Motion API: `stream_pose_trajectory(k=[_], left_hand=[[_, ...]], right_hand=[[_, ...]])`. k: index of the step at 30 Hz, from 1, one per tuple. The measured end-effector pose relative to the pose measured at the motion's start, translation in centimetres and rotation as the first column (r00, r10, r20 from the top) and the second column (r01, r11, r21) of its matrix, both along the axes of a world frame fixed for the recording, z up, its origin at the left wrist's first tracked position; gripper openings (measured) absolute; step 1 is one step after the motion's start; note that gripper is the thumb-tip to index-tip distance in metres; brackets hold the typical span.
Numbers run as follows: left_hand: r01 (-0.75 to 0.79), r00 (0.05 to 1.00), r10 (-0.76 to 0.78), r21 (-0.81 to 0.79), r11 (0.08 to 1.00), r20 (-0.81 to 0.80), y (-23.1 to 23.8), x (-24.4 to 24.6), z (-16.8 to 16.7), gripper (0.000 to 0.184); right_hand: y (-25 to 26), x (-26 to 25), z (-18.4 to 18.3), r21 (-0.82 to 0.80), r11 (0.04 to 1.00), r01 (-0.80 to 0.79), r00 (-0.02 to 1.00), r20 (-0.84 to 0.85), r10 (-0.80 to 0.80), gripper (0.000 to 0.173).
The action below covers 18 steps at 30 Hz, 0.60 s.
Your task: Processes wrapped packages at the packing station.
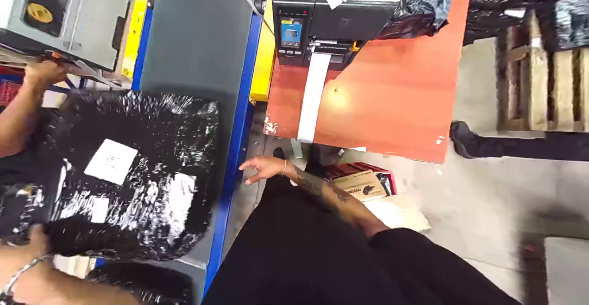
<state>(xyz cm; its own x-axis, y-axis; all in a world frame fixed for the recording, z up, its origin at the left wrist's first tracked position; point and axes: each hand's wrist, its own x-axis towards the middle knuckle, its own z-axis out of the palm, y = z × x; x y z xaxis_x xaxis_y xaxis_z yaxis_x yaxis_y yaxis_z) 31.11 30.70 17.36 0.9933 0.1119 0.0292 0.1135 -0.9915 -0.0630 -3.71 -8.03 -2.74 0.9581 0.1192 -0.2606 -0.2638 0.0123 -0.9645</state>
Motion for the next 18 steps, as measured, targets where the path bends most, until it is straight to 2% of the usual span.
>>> stream_pose_trajectory(k=[1,2,3,5,8,10,11,13,15,18], left_hand=[[-0.029,0.997,0.032,0.043,0.999,-0.071,0.0,-0.2,-0.9,0.073],[-0.001,0.994,0.004,0.033,0.999,-0.111,-0.3,-0.4,-2.3,0.070],[0.057,0.990,-0.059,-0.025,0.998,-0.131,-1.1,-0.9,-3.9,0.066],[0.192,0.965,-0.221,-0.195,0.962,-0.138,-3.3,-2.6,-7.5,0.063],[0.350,0.907,-0.420,-0.482,0.803,-0.041,-9.3,-6.5,-12.9,0.056],[0.461,0.844,-0.535,-0.573,0.678,0.047,-15.2,-10.7,-15.6,0.047],[0.512,0.790,-0.611,-0.607,0.608,0.054,-18.2,-13.3,-16.7,0.043],[0.562,0.616,-0.788,-0.690,0.456,-0.019,-23.2,-18.9,-18.8,0.041],[0.545,0.405,-0.904,-0.757,0.359,-0.138,-26.8,-24.0,-20.6,0.041],[0.520,0.052,-0.952,-0.806,0.283,-0.301,-28.9,-29.7,-21.9,0.048]], right_hand=[[-1.0,0.0,-0.6,-0.048,0.999,0.001,0.999,-0.044,-0.003,0.054],[-2.4,-0.6,-1.2,-0.044,0.995,0.085,0.993,-0.072,-0.089,0.050],[-4.1,-1.5,-1.6,-0.025,0.977,0.213,0.972,-0.094,-0.214,0.047],[-8.1,-3.7,-1.6,-0.048,0.881,0.471,0.866,-0.168,-0.472,0.041],[-14.5,-5.9,-1.4,-0.153,0.618,0.771,0.584,-0.215,-0.782,0.035],[-17.8,-6.9,-1.8,-0.152,0.418,0.896,0.389,-0.187,-0.902,0.034],[-19.4,-7.1,-2.0,-0.129,0.339,0.932,0.313,-0.185,-0.931,0.034],[-21.6,-7.4,-1.6,-0.096,0.250,0.963,0.227,-0.200,-0.953,0.033],[-23.2,-7.4,-1.3,-0.092,0.227,0.970,0.205,-0.201,-0.958,0.033],[-25.1,-7.1,-1.2,-0.123,0.231,0.965,0.203,-0.202,-0.958,0.039]])
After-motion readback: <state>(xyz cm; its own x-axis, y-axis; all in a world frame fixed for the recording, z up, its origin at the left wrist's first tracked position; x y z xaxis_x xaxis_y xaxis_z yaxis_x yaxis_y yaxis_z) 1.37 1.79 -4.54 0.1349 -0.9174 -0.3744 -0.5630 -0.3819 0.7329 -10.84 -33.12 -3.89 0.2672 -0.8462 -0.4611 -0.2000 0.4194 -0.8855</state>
